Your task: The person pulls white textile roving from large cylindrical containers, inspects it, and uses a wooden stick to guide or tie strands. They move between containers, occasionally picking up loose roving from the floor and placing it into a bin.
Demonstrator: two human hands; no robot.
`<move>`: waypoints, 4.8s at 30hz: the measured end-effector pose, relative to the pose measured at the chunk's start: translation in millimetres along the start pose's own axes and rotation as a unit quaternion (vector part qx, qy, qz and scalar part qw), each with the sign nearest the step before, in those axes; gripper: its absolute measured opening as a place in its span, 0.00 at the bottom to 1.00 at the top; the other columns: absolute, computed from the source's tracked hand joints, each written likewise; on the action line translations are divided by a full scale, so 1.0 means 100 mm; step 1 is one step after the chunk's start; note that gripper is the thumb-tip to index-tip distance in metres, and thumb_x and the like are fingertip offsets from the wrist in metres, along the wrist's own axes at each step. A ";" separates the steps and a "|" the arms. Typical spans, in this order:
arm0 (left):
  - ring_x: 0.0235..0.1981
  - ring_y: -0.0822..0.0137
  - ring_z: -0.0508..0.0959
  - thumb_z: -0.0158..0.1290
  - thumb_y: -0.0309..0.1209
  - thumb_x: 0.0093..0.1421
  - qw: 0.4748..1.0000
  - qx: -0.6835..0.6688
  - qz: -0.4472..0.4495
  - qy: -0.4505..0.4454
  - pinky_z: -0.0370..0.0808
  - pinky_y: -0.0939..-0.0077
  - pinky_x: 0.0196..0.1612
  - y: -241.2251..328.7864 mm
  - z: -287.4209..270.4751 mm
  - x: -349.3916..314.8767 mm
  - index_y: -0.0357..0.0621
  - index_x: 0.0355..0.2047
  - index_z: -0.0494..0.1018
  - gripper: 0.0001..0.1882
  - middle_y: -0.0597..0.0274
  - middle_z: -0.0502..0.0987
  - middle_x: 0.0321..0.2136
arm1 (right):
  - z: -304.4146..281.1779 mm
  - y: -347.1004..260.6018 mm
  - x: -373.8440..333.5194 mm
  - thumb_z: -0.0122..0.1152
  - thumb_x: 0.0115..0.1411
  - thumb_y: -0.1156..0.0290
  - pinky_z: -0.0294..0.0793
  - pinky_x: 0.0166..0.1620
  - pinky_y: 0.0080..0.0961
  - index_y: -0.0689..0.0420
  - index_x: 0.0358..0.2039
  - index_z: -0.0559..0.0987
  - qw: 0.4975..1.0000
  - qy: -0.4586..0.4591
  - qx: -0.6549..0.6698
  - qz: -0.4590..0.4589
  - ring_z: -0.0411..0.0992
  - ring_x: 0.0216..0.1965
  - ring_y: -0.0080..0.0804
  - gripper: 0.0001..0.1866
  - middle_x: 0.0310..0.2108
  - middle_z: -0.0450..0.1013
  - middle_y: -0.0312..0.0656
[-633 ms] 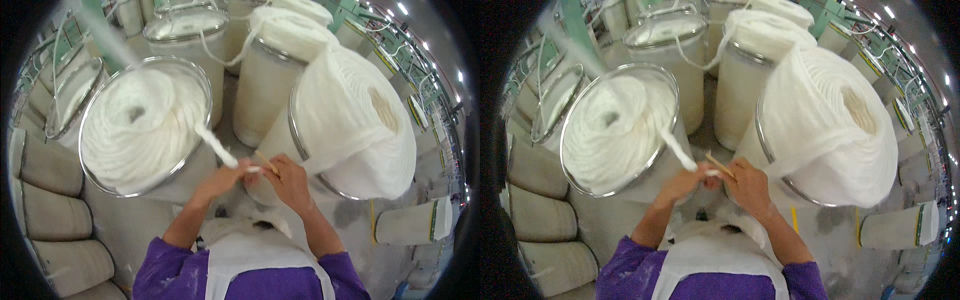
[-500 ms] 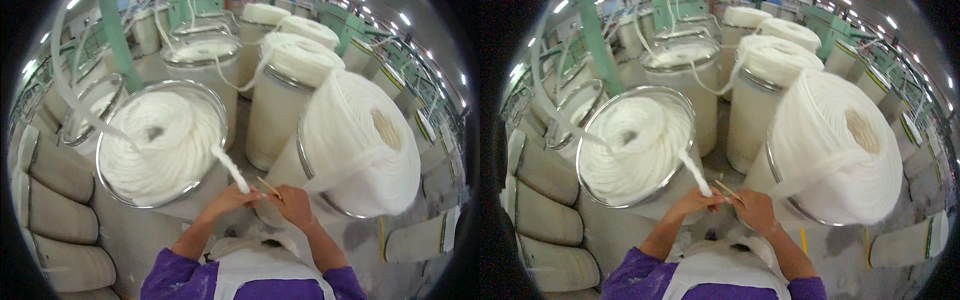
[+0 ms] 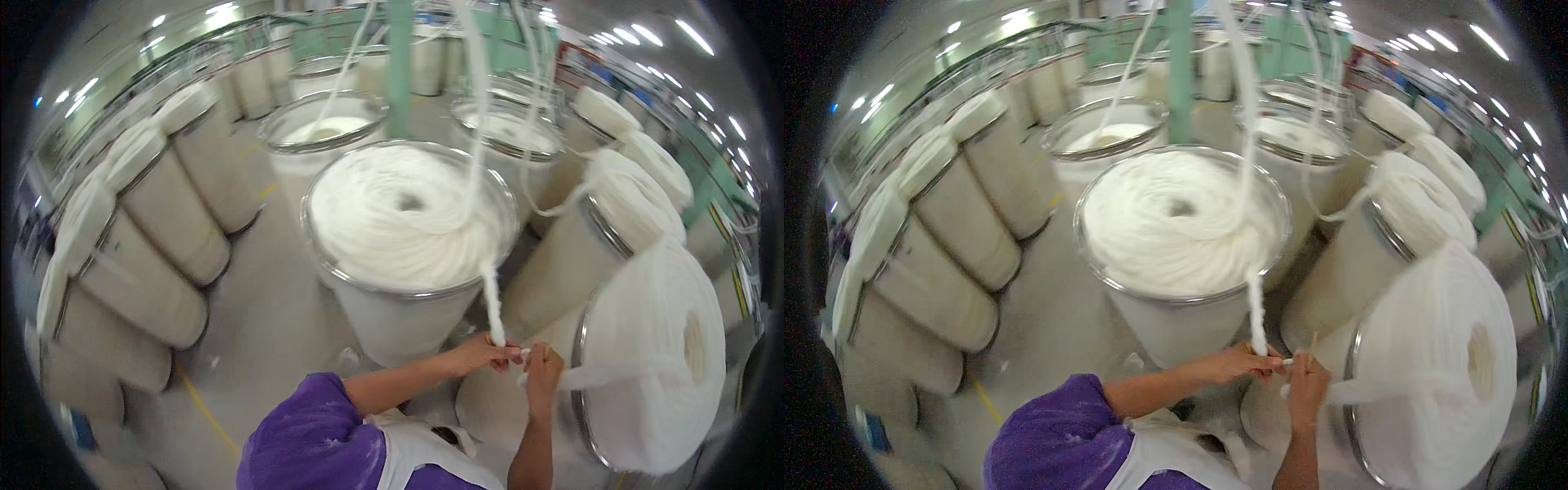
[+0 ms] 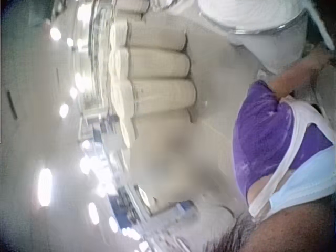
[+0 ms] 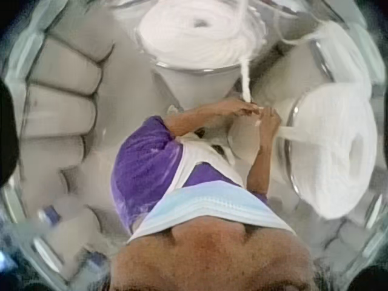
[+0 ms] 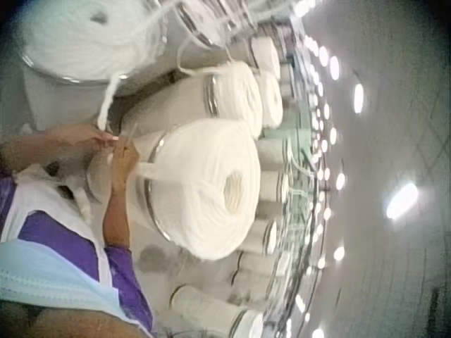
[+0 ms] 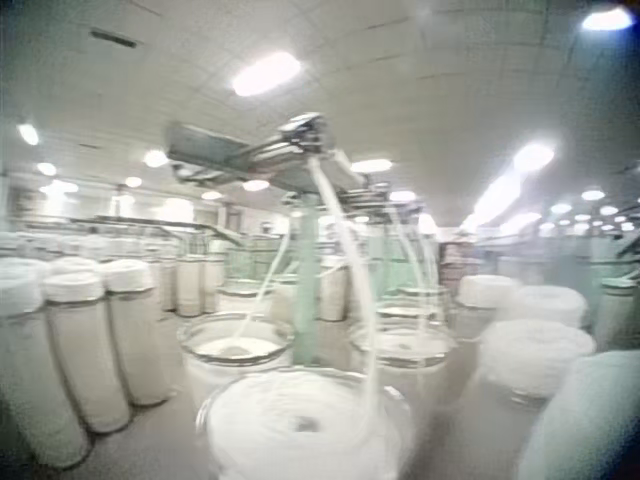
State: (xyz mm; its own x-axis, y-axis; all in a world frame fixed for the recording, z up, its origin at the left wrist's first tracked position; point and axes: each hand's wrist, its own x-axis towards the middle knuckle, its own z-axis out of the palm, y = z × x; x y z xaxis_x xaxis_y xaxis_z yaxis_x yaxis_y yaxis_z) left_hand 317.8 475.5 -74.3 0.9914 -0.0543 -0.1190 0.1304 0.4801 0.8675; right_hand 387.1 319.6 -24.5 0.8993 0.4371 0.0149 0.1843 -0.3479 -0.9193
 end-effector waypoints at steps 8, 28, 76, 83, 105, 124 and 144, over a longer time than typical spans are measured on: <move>0.50 0.68 0.69 0.53 0.47 0.60 0.984 0.047 -0.143 0.100 0.66 0.74 0.53 -0.40 -0.69 -1.57 0.39 0.55 0.64 0.30 0.59 0.71 0.49 | 0.11 -0.63 -0.04 0.45 0.65 0.61 0.68 0.28 0.25 0.60 0.34 0.77 0.970 0.094 0.012 -0.223 0.67 0.22 0.29 0.17 0.24 0.74 0.36; 0.39 0.64 0.77 0.38 0.41 0.67 0.768 0.116 0.255 0.576 0.69 0.68 0.48 1.18 -3.78 -5.29 0.34 0.34 0.76 0.23 0.53 0.79 0.37 | 6.45 0.31 -0.96 0.46 0.60 0.47 0.70 0.47 0.44 0.50 0.46 0.76 0.463 -0.728 -0.361 -0.353 0.71 0.45 0.50 0.24 0.42 0.74 0.46; 0.38 0.53 0.76 0.40 0.42 0.67 0.840 0.411 0.007 0.355 0.72 0.65 0.42 8.00 -16.87 -3.63 0.41 0.35 0.76 0.20 0.53 0.78 0.34 | 17.90 -3.74 6.81 0.52 0.52 0.65 0.65 0.27 0.36 0.46 0.25 0.83 0.420 -0.596 -0.533 -0.430 0.76 0.33 0.33 0.10 0.28 0.78 0.35; 0.35 0.64 0.79 0.41 0.41 0.66 0.827 0.289 -0.029 0.481 0.73 0.72 0.42 8.76 -18.98 -3.36 0.35 0.37 0.76 0.21 0.53 0.80 0.32 | 19.44 -3.80 8.42 0.54 0.51 0.70 0.74 0.33 0.36 0.47 0.43 0.77 0.407 -0.701 -0.435 -0.392 0.77 0.36 0.41 0.17 0.34 0.77 0.40; 0.36 0.46 0.75 0.44 0.40 0.64 0.771 0.388 -0.148 0.483 0.71 0.60 0.40 12.20 -24.93 -2.39 0.40 0.35 0.76 0.17 0.46 0.77 0.33 | 23.90 -7.74 13.89 0.62 0.40 0.70 0.71 0.43 0.38 0.49 0.39 0.79 0.748 -0.526 -0.244 -0.324 0.72 0.40 0.44 0.20 0.38 0.75 0.39; 0.33 0.47 0.75 0.46 0.37 0.62 0.718 0.455 -0.185 0.494 0.71 0.58 0.35 15.27 -30.29 -2.12 0.38 0.33 0.75 0.15 0.46 0.76 0.30 | 28.34 -9.58 17.86 0.50 0.58 0.77 0.78 0.43 0.30 0.62 0.49 0.72 0.858 -0.208 0.407 0.233 0.75 0.40 0.32 0.18 0.43 0.74 0.44; 0.34 0.50 0.75 0.47 0.38 0.63 0.767 0.477 -0.134 0.409 0.71 0.62 0.37 18.49 -35.28 0.28 0.40 0.34 0.76 0.14 0.49 0.77 0.32 | 29.93 -10.75 22.69 0.49 0.55 0.79 0.75 0.45 0.27 0.64 0.52 0.68 0.961 -0.013 0.240 0.137 0.74 0.43 0.32 0.21 0.45 0.72 0.46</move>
State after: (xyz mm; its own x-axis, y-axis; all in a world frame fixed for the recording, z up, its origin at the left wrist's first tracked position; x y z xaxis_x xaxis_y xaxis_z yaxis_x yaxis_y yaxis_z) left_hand 551.2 4451.2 -177.9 0.6404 0.7152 -0.2798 0.6632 -0.3312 0.6711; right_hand 1042.3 4167.6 -179.6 0.8761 0.4072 -0.2582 -0.2687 -0.0323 -0.9627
